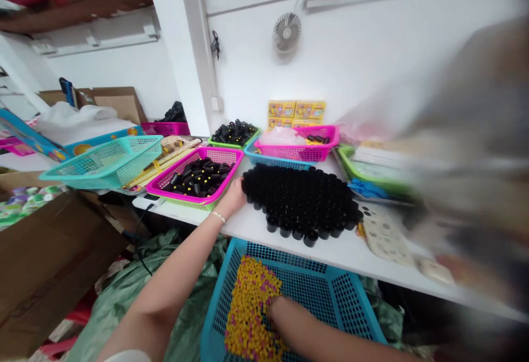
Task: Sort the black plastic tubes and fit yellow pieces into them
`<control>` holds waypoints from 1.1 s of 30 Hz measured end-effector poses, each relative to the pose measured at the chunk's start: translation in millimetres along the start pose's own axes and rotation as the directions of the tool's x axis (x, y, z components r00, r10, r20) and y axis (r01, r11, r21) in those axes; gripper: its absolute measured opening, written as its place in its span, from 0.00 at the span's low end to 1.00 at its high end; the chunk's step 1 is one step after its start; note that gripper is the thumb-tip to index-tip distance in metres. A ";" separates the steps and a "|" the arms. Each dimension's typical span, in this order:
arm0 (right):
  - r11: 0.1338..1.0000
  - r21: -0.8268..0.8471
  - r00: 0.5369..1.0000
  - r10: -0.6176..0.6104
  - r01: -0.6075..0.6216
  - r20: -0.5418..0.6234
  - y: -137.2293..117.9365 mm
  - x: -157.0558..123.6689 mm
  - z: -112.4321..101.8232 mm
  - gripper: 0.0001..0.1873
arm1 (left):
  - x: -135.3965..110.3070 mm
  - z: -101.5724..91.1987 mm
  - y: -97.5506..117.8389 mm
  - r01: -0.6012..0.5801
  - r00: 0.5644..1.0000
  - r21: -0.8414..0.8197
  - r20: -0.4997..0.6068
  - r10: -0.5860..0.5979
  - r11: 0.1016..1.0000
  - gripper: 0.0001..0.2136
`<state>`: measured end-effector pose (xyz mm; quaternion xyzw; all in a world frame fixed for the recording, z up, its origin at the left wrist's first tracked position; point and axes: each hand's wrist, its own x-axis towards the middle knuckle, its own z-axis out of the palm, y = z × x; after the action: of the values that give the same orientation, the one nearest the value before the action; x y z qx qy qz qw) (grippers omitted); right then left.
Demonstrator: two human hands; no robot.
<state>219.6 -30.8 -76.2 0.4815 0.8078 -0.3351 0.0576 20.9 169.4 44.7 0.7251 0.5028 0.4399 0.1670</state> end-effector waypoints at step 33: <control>0.994 -0.007 0.993 -0.105 0.105 -0.052 -5.2 -8.9 -24.3 0.11 | -42.4 3.8 -6.4 0.210 0.978 -0.068 0.020 -0.209 0.975 0.13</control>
<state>225.6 -24.5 -51.3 0.4467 0.8341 -0.3231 0.0197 15.7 135.8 18.3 0.6645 0.5598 0.4326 0.2408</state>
